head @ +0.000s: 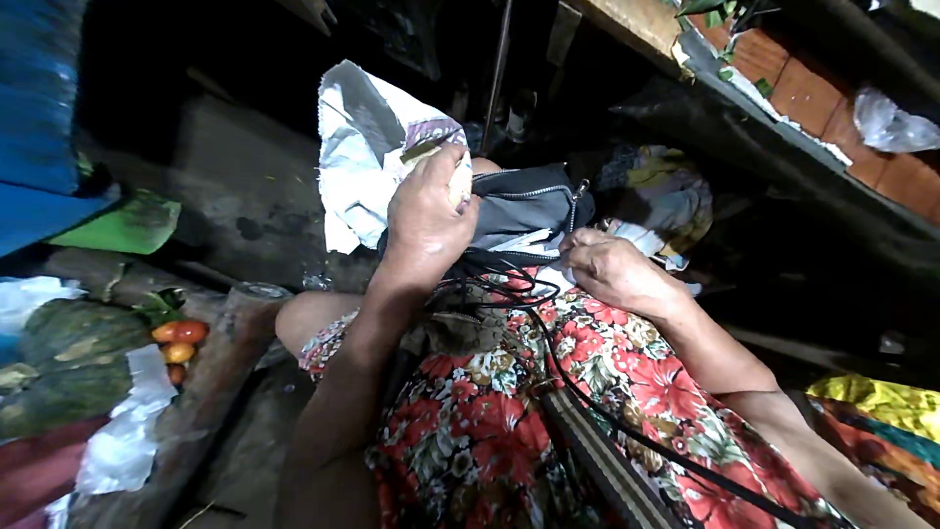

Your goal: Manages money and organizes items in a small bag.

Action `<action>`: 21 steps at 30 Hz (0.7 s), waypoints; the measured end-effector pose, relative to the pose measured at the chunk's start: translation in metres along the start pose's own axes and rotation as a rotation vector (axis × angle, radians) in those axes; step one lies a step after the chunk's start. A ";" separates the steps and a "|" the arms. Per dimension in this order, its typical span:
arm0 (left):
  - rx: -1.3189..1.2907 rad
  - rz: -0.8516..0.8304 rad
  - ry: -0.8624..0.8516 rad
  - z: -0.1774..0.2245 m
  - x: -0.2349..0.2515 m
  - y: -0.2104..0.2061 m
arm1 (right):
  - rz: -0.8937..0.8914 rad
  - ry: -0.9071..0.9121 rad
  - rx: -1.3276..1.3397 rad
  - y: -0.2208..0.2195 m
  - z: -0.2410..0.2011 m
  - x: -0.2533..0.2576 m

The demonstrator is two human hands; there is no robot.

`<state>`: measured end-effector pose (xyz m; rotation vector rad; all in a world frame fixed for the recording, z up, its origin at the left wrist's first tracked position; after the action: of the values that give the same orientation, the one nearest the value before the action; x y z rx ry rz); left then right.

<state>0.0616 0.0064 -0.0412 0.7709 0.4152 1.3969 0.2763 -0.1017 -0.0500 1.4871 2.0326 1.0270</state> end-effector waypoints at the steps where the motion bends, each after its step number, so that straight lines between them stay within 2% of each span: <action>1: 0.008 -0.008 -0.094 0.006 -0.001 0.003 | 0.016 0.005 0.011 0.000 0.000 0.000; 4: -0.056 0.047 -0.455 0.026 -0.010 0.011 | 0.043 0.007 0.049 0.000 -0.002 0.001; 6: -0.150 -0.034 -0.560 0.037 -0.016 0.012 | 0.048 0.002 0.073 0.000 -0.003 0.002; 10: -0.058 -0.446 -0.374 0.037 -0.020 -0.005 | 0.062 -0.009 0.106 0.002 -0.007 0.003; 12: 0.036 -0.587 -0.305 0.035 -0.018 -0.012 | 0.075 0.000 0.121 0.002 -0.008 0.003; 16: 0.207 -0.757 -0.231 0.040 -0.018 -0.025 | 0.079 0.002 0.110 0.001 -0.008 0.003; 21: 0.343 -0.838 -0.286 0.043 -0.018 -0.043 | 0.071 0.002 0.091 -0.003 -0.005 0.006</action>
<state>0.1184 -0.0208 -0.0441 0.9110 0.6636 0.4281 0.2690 -0.0981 -0.0486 1.6149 2.0667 0.9750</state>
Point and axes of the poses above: each hand's wrist, its own x-axis towards the middle knuckle, its own y-axis out of the back of the hand, z = x × y, the point moved 5 cm from there along x, towards the middle knuckle, and after that the axes turned 13 degrees about z, right-handed, at the moved point
